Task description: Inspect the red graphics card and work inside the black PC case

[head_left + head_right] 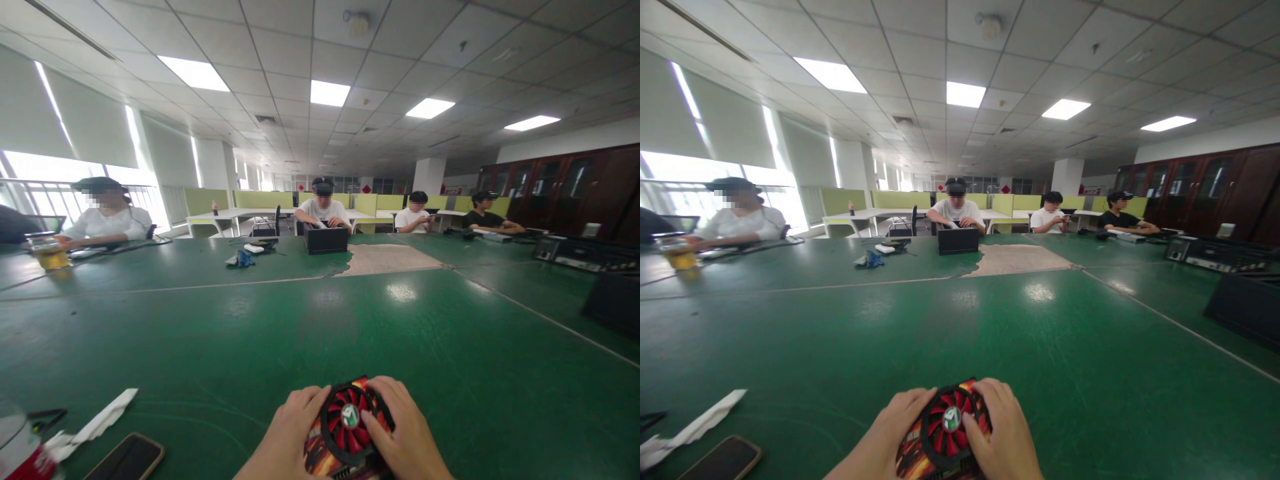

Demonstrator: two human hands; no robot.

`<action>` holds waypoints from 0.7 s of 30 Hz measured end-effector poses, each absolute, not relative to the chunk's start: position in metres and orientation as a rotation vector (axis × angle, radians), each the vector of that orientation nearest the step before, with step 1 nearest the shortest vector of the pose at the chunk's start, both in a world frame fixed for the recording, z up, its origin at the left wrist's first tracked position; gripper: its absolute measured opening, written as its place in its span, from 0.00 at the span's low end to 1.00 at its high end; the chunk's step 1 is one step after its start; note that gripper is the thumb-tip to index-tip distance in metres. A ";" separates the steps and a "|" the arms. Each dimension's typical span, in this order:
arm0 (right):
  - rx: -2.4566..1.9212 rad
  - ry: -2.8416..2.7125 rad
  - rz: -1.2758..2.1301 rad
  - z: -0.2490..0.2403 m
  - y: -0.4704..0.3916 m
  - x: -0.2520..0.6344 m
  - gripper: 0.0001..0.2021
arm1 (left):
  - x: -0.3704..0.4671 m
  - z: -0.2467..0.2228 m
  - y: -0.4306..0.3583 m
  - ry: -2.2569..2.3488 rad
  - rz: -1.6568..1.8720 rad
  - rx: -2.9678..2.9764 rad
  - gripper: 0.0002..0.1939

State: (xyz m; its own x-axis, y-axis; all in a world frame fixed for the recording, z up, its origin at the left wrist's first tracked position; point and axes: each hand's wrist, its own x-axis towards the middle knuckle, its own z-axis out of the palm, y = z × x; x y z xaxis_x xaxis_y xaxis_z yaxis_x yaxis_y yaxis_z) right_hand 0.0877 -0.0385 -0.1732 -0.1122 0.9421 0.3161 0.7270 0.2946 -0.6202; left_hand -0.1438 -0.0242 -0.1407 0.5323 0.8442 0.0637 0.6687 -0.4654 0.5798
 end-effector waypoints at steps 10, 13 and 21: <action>-1.485 -1.828 0.411 -0.175 -0.039 0.088 0.19 | -0.142 -0.134 -0.027 1.246 0.450 2.246 0.52; -1.494 -1.800 0.424 -0.177 -0.037 0.089 0.19 | -0.141 -0.134 -0.027 1.252 0.448 2.234 0.51; -1.533 -1.768 0.438 -0.177 -0.035 0.092 0.17 | -0.141 -0.131 -0.028 1.267 0.439 2.189 0.52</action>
State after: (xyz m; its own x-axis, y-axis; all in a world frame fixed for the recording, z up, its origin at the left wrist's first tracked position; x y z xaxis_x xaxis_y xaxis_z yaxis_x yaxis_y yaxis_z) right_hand 0.0918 -0.0351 -0.1772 -0.0091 0.9515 0.3076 0.6977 0.2264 -0.6797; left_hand -0.1408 -0.0282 -0.1311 0.4979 0.8672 -0.0002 0.6815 -0.3911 0.6185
